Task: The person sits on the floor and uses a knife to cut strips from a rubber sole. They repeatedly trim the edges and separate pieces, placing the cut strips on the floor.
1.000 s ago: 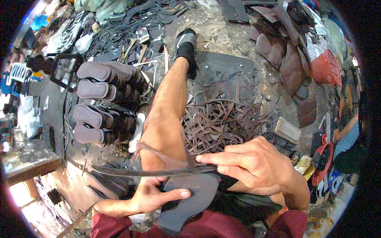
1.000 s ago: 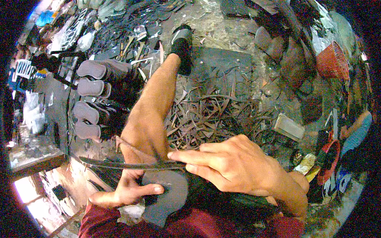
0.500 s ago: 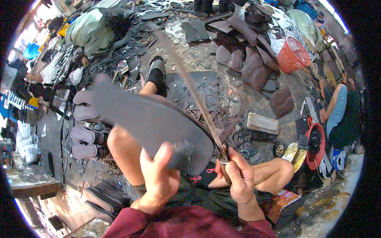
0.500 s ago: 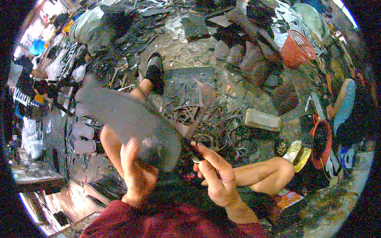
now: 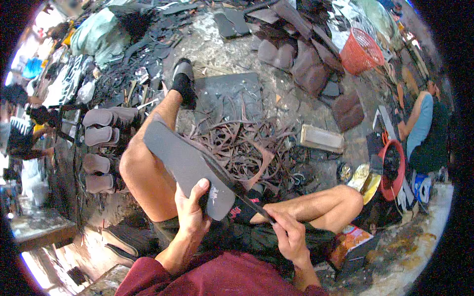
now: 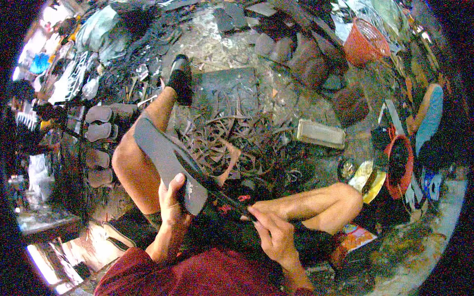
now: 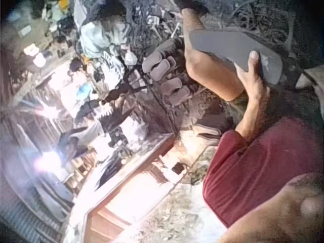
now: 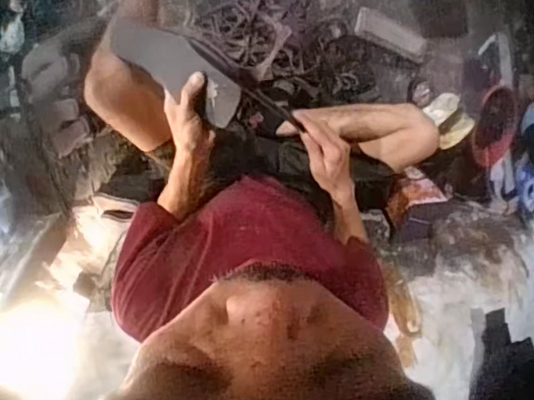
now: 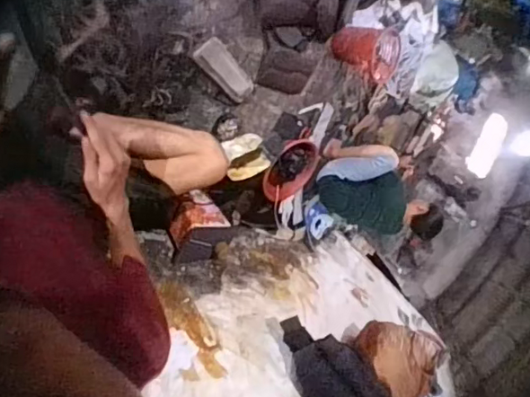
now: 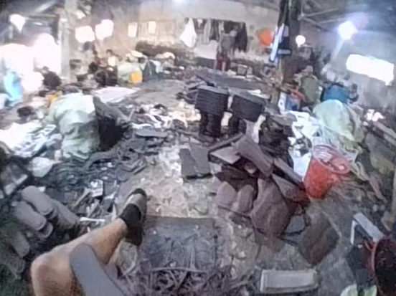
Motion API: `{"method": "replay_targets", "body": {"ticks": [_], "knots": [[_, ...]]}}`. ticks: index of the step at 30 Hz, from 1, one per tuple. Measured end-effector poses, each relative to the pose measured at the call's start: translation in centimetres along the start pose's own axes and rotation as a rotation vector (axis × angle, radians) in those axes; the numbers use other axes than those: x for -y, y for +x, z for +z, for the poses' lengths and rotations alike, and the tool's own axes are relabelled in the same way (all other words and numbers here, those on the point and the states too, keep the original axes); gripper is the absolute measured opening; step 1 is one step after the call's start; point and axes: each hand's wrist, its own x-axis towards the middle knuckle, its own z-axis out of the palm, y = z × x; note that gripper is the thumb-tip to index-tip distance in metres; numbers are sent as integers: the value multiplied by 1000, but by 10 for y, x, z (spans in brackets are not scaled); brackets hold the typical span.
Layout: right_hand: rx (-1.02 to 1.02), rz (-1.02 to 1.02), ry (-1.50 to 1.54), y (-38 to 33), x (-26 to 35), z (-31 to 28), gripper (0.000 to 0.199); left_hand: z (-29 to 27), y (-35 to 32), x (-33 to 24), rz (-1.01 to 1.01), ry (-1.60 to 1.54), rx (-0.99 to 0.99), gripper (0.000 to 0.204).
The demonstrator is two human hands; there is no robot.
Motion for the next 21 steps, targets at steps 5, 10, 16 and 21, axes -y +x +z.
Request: {"method": "replay_targets", "body": {"ticks": [5, 10, 16, 21], "knots": [[238, 60, 17, 61, 8, 20, 36, -40, 2, 5, 3, 165, 121, 54], [257, -89, 60, 107, 2, 67, 40, -56, 0, -7, -78, 241, 157, 67], [93, -80, 149, 158, 29, 122, 36, -62, -5, -14, -108, 391, 328, 73], [81, -190, 141, 107, 56, 108, 41, -78, -5, -58, 133, 185, 426, 59]]}}
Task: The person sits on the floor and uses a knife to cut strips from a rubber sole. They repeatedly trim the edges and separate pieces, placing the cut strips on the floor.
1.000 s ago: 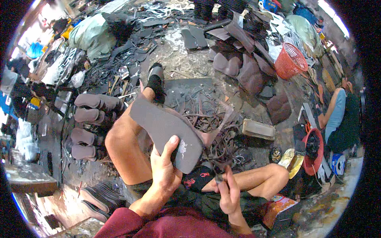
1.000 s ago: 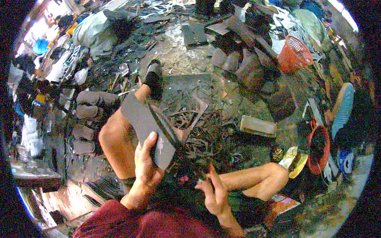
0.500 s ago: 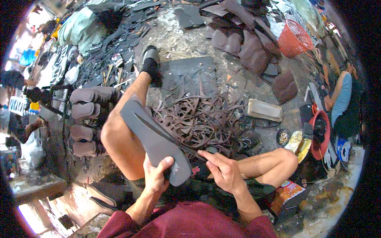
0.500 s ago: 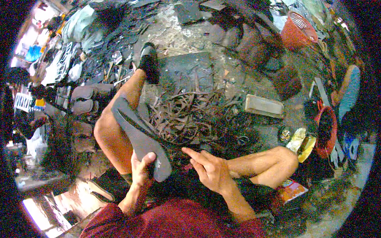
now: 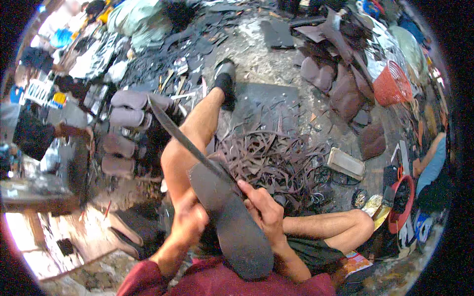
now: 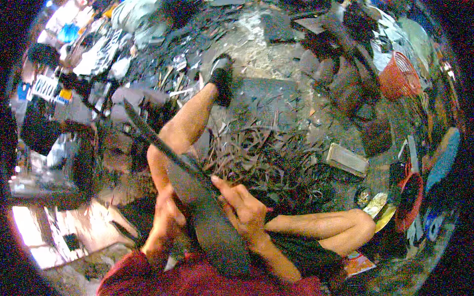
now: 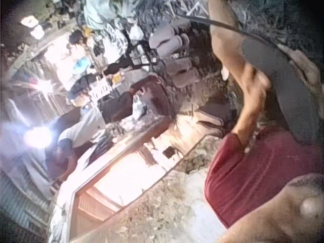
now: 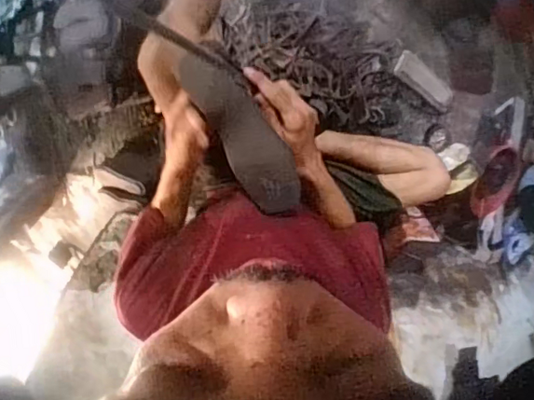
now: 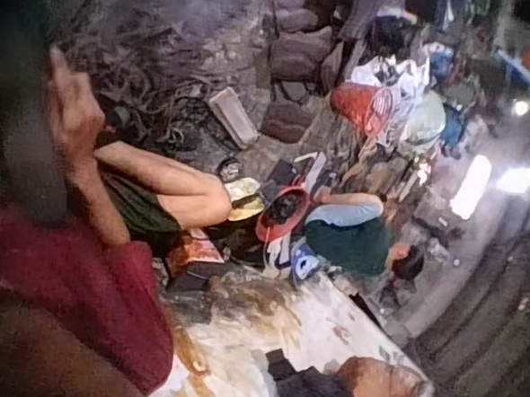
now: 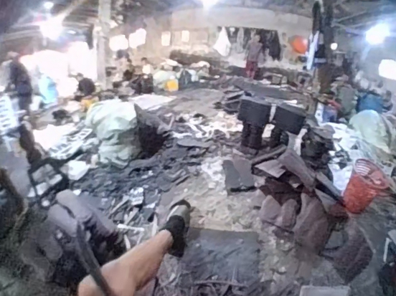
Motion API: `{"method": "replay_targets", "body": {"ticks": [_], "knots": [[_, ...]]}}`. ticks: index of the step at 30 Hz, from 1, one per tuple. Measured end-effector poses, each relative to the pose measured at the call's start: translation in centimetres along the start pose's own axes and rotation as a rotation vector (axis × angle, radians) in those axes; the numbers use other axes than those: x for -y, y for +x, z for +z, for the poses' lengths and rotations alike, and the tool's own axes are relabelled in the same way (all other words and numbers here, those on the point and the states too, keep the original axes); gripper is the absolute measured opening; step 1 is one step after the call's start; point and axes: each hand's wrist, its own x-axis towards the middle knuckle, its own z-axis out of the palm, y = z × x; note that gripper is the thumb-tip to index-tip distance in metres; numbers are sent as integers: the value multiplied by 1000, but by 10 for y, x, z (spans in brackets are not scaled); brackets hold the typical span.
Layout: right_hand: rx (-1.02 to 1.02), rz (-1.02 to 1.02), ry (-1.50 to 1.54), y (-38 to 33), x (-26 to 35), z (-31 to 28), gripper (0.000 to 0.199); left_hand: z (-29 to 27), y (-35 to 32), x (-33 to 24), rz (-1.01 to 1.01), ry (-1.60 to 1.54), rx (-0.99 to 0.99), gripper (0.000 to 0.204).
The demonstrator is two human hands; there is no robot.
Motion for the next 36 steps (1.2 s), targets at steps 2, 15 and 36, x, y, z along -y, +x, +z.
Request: {"method": "replay_targets", "body": {"ticks": [2, 15, 36], "knots": [[-18, 5, 24, -19, 11, 1, 40, 16, 15, -24, -110, -76, -210, 44], [95, 112, -120, -86, -36, -47, 43, -4, 25, -17, -333, -20, 7, 38], [1033, -181, -375, 136, 27, -85, 36, 9, 30, -30, -563, 187, 41, 38]]}}
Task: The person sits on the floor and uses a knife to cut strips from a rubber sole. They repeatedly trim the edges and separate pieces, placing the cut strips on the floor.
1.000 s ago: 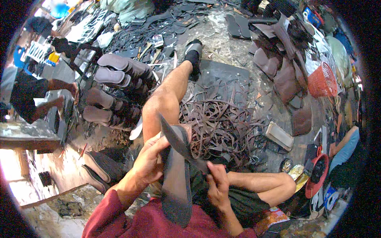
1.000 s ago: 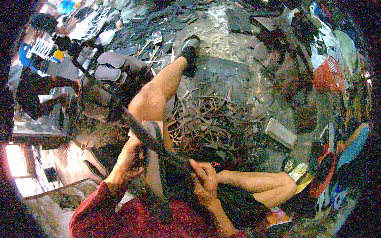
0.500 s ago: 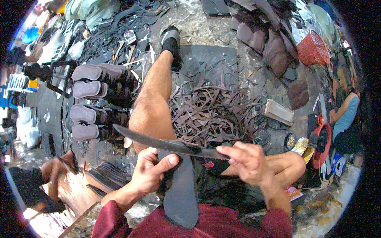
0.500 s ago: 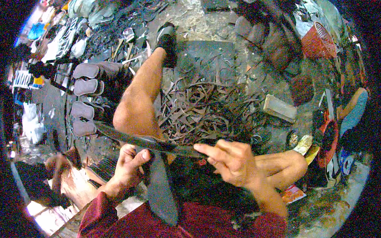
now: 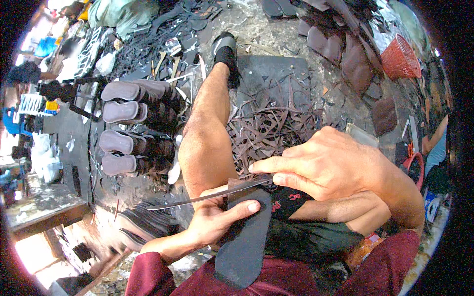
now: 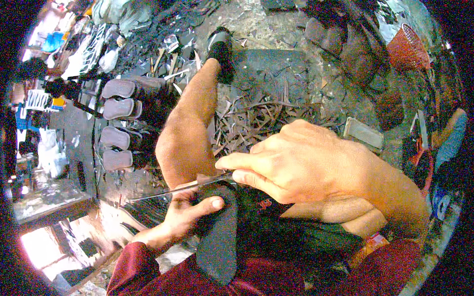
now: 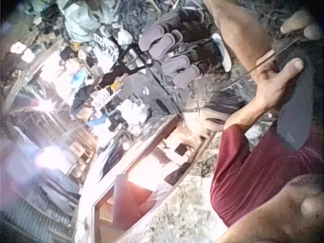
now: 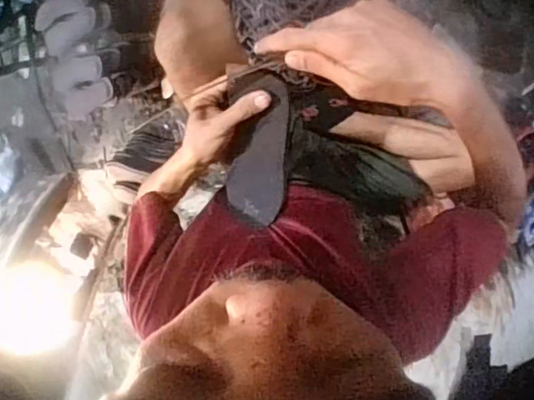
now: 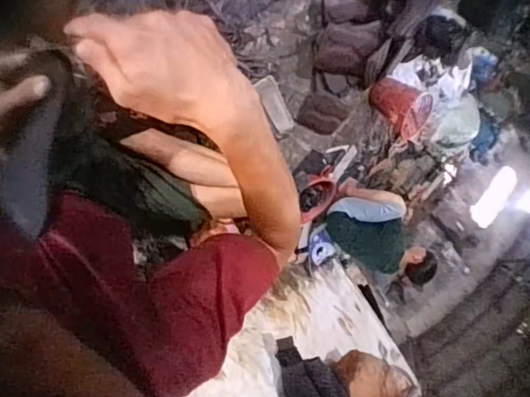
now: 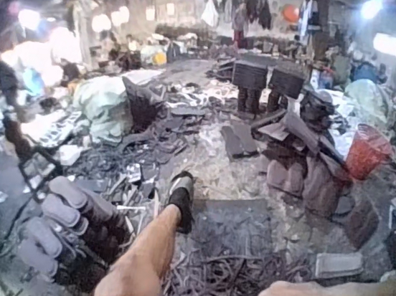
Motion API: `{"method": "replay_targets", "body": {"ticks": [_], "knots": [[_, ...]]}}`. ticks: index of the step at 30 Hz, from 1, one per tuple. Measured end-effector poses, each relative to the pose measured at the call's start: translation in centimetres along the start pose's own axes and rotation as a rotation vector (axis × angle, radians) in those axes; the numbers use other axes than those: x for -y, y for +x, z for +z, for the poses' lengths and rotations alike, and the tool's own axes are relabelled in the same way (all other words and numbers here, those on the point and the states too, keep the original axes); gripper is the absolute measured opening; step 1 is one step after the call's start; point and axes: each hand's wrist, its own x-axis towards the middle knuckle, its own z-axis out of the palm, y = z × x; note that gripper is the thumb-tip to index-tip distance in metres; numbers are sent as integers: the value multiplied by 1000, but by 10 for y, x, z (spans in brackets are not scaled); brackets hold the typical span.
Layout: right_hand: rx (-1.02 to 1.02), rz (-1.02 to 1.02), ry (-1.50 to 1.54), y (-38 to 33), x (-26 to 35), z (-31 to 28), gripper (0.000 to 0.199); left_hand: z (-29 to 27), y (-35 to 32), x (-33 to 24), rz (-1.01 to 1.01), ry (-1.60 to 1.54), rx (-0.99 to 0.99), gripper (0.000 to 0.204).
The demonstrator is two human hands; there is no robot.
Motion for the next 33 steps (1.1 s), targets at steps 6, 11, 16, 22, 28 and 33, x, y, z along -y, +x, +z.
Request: {"method": "replay_targets", "body": {"ticks": [6, 11, 16, 22, 28, 33], "knots": [[-276, 48, 357, -66, -11, 33, 33, 4, 18, 25, 90, -57, 362, 56], [-823, 382, 931, -116, 21, 66, 40, 38, 32, 23, 346, -58, 363, 94], [-1386, 385, 471, -83, 39, 113, 39, 130, 58, -6, 439, -810, 12, 60], [-1415, 433, 141, -111, 25, 215, 42, 131, 62, -21, 364, -849, -52, 40], [-1274, 538, 158, -135, 43, 224, 37, 106, 70, 30, 366, -678, -99, 42], [-1127, 502, 119, -143, 45, 202, 39, 90, 52, 50, 397, -602, -113, 37]]}}
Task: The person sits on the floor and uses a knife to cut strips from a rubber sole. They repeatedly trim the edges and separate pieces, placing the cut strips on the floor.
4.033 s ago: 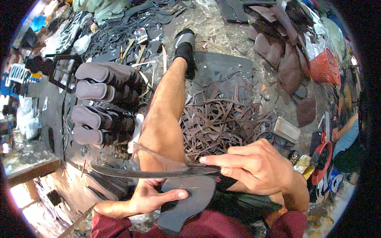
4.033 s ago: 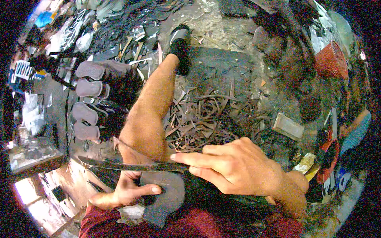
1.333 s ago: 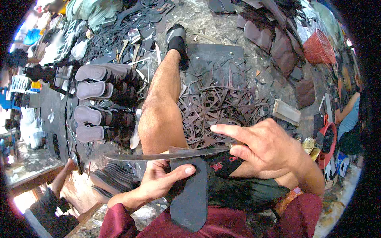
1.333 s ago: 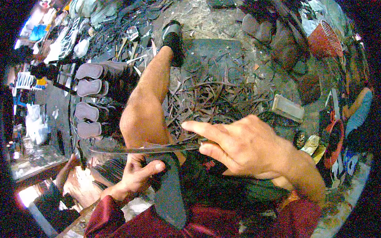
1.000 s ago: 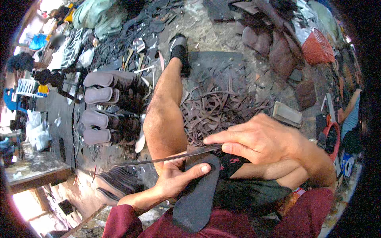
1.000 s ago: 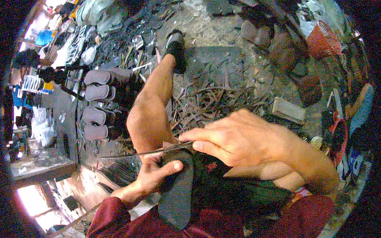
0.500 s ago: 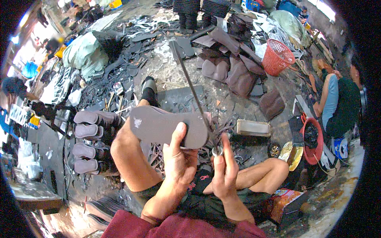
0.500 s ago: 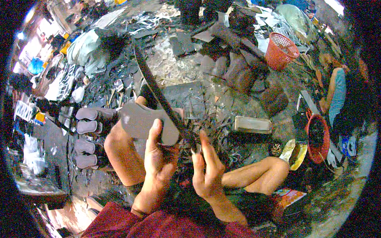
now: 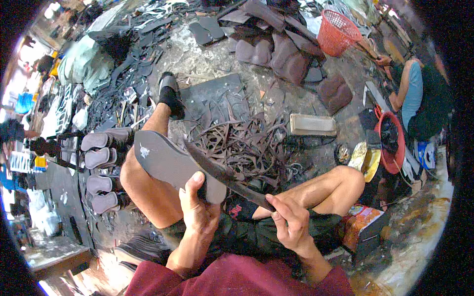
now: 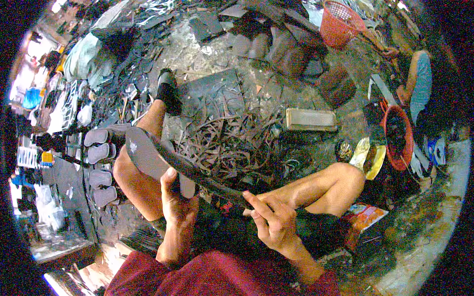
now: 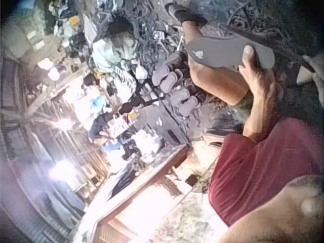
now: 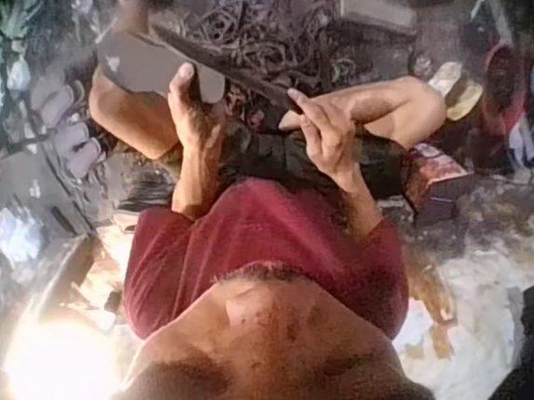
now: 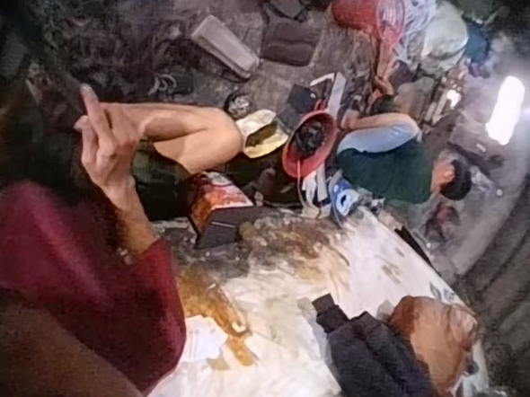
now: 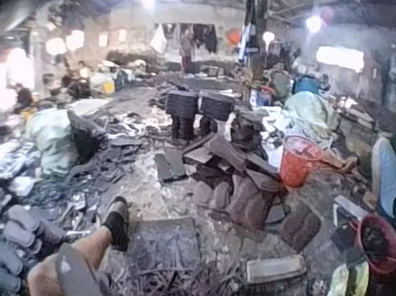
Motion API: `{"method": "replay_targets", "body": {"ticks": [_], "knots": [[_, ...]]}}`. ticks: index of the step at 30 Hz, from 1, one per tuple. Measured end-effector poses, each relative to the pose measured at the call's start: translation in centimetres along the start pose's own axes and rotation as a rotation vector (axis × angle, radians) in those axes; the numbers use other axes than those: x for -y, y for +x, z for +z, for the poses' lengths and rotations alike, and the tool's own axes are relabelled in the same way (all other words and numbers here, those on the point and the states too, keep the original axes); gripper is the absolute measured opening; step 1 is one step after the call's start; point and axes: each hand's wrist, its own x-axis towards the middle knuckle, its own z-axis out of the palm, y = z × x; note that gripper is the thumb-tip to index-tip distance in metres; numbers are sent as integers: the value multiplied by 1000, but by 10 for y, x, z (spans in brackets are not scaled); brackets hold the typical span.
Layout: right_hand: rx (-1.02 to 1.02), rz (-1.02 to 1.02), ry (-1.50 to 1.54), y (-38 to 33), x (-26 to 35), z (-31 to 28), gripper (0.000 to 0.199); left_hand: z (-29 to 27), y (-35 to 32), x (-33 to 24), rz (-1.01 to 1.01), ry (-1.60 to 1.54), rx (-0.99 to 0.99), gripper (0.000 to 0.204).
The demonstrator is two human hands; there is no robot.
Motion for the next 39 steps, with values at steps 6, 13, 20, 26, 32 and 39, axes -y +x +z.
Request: {"method": "replay_targets", "body": {"ticks": [6, 13, 20, 26, 32, 39], "knots": [[259, -59, 87, 23, 9, -15, 35, -27, -23, 0, 1, 176, -91, 40], [323, -59, 150, 50, 24, 31, 40, -31, -37, -16, -33, 495, -137, 44], [545, 190, 200, -17, -15, -27, 37, -47, -46, -50, -156, 318, -142, 40], [371, 104, 313, -2, -32, 63, 43, -43, -44, -42, -186, 315, -82, 41], [67, -4, 264, 74, 6, 129, 42, -33, -42, -28, -160, 399, -37, 37], [-189, 607, 1138, 114, -21, 112, 29, -61, -75, -42, 420, 252, -31, 62]]}}
